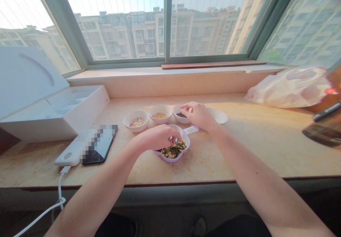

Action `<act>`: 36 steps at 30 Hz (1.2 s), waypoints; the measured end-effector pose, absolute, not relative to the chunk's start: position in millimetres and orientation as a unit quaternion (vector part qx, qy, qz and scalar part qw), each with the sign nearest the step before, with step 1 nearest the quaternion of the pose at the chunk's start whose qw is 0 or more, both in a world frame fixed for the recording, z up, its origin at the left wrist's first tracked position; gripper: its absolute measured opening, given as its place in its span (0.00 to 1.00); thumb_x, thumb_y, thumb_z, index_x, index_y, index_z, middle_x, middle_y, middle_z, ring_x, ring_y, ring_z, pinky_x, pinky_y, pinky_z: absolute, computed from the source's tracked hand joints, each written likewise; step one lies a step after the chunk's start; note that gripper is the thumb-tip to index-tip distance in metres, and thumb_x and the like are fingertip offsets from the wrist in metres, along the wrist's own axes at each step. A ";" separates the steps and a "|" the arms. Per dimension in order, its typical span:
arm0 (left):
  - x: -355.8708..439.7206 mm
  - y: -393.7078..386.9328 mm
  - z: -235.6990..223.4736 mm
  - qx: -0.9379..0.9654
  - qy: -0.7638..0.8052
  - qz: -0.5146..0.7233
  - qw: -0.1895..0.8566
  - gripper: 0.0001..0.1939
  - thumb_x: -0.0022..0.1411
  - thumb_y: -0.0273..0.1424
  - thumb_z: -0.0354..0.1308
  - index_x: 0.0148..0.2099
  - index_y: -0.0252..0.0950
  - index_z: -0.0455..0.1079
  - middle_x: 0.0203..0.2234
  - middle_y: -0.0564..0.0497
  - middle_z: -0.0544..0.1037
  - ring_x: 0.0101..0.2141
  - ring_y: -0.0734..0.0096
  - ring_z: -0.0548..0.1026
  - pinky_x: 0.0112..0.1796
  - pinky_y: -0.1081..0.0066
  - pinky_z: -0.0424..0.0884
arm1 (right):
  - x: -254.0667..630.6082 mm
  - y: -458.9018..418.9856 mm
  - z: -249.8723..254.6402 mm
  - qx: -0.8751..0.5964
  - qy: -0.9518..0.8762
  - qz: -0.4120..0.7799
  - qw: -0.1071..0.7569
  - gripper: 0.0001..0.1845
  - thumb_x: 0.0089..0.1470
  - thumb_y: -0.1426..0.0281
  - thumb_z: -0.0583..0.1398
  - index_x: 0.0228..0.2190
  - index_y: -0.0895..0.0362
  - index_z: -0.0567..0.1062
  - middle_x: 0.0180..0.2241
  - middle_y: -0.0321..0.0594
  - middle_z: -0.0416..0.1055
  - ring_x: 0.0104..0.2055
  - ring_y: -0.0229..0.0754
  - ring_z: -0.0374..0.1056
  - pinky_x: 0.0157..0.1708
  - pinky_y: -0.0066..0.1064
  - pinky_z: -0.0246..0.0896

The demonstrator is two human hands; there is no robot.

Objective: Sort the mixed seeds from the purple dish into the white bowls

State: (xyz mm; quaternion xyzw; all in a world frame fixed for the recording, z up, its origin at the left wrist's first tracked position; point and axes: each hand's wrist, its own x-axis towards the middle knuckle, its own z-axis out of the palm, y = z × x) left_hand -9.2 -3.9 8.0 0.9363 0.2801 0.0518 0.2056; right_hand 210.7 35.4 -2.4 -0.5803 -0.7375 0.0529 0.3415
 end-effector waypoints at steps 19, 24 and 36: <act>-11.3 4.1 7.5 0.862 0.326 0.382 0.064 0.04 0.64 0.23 0.64 0.37 0.37 0.76 0.31 0.54 0.81 0.33 0.74 0.77 0.40 0.71 0.71 | 201.4 18.7 4.5 -0.359 -0.730 0.500 0.297 0.20 0.57 0.52 0.66 0.29 0.58 0.78 0.18 0.29 0.60 0.21 0.31 0.51 0.22 0.28 0.43; -10.3 6.2 4.1 0.876 0.324 0.356 0.042 0.04 0.67 0.24 0.62 0.41 0.38 0.76 0.31 0.54 0.81 0.34 0.73 0.77 0.44 0.67 0.71 | 199.0 19.7 0.2 -0.360 -0.716 0.529 0.280 0.21 0.53 0.51 0.69 0.29 0.58 0.78 0.17 0.27 0.57 0.20 0.30 0.48 0.21 0.27 0.39; -10.3 0.6 5.4 0.877 0.339 0.321 0.112 0.04 0.64 0.22 0.63 0.38 0.36 0.75 0.30 0.55 0.78 0.33 0.73 0.74 0.36 0.71 0.67 | 198.9 18.3 0.0 -0.388 -0.706 0.525 0.276 0.21 0.50 0.52 0.70 0.27 0.57 0.76 0.18 0.28 0.57 0.20 0.30 0.49 0.19 0.26 0.41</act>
